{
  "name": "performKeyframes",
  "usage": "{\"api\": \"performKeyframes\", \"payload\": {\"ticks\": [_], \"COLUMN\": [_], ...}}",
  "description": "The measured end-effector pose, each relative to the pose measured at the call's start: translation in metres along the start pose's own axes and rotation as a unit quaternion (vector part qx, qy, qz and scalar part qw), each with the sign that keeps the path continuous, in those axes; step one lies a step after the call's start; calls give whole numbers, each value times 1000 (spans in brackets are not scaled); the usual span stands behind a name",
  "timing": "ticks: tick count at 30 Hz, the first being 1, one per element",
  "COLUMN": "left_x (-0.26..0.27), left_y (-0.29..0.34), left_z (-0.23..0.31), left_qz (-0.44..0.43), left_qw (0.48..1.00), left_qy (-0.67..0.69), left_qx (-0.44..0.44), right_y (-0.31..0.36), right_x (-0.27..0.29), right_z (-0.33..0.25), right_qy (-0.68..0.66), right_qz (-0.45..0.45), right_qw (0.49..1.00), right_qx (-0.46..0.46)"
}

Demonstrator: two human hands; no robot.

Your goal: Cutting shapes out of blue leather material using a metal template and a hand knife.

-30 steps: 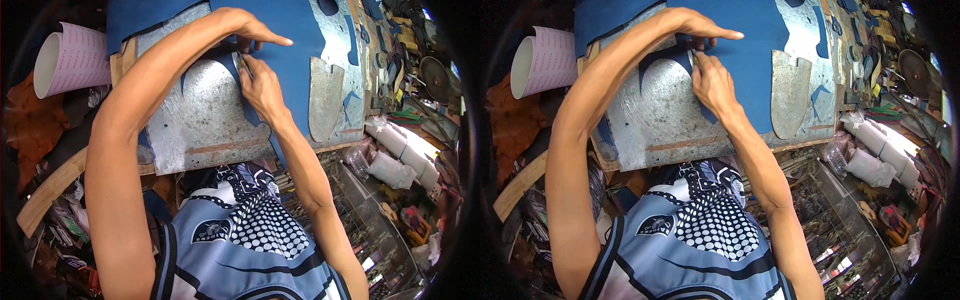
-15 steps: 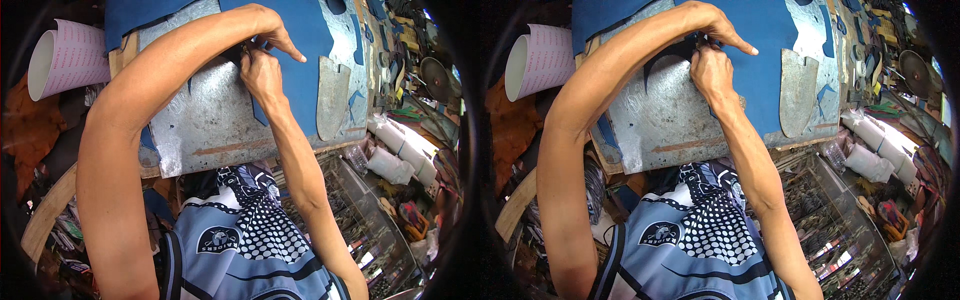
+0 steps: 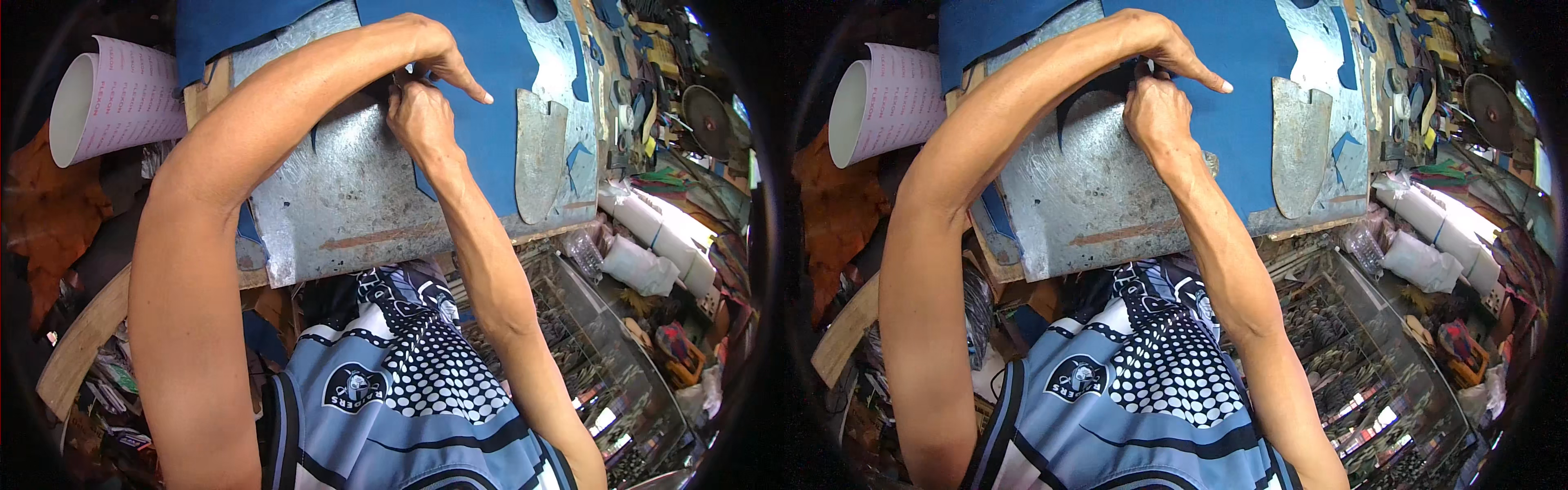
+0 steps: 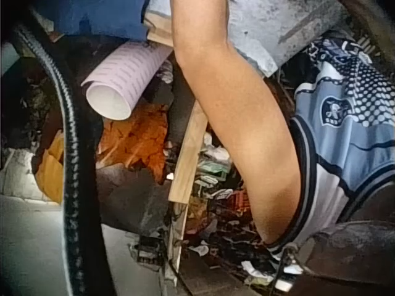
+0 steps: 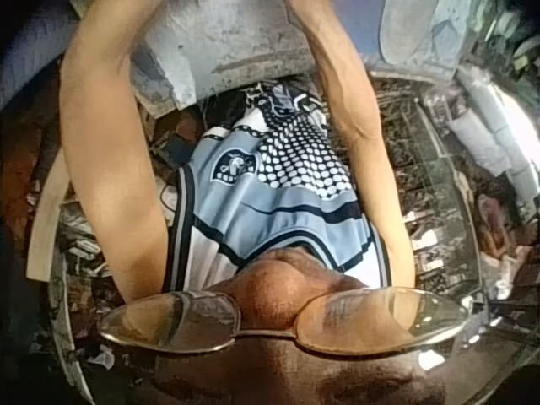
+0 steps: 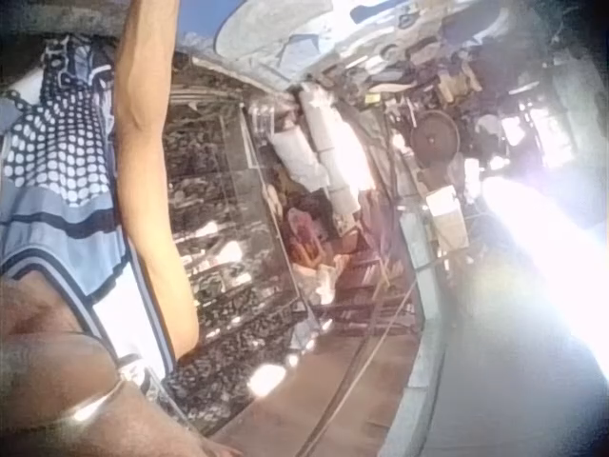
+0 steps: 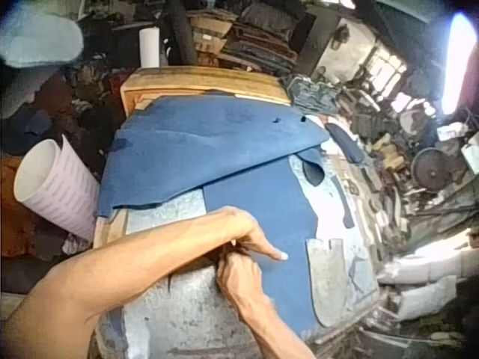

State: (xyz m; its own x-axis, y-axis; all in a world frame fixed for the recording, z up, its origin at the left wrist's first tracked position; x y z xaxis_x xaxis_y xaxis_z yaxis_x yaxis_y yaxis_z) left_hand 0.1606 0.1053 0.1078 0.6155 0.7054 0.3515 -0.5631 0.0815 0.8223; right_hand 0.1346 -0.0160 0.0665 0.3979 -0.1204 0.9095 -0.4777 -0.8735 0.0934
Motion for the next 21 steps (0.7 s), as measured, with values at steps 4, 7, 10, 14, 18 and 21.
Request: {"api": "performKeyframes", "payload": {"ticks": [4, 7, 10, 14, 18, 21], "left_x": [-5, -4, -5, -7, -10, -20], "left_y": [2, 5, 5, 12, 11, 5], "left_z": [-4, -3, -6, -6, -11, -11], "left_qz": [47, 46, 29, 25, 29, 102], "left_qw": [999, 999, 999, 999, 998, 994], "left_qy": [17, 8, 35, 25, 43, 49], "left_qx": [-7, -21, -10, -23, -21, 0], "right_y": [-1, 1, 7, 14, 26, 35], "right_x": [0, -4, -3, 3, 9, 13], "right_z": [-4, 2, 3, 4, 10, 15], "right_qy": [8, 11, -8, -14, -12, -17], "right_qz": [-31, -12, 27, 8, 13, -1], "right_qw": [999, 1000, 999, 1000, 999, 999], "right_qx": [-14, 22, 36, 25, 35, 38]}}
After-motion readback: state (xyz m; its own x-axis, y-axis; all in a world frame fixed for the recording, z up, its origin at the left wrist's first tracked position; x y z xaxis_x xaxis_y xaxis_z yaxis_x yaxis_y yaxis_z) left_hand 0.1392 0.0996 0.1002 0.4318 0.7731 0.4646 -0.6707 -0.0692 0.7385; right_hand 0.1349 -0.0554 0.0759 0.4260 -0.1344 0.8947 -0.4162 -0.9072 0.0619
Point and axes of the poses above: each hand's wrist, its own y-axis away from the middle knuckle, its own x-axis out of the back of the hand, z = x × y, the point moved 1 cm from there along -y, towards the middle knuckle, and after that the axes turned 2 degrees about y, right-handed, at the moved point
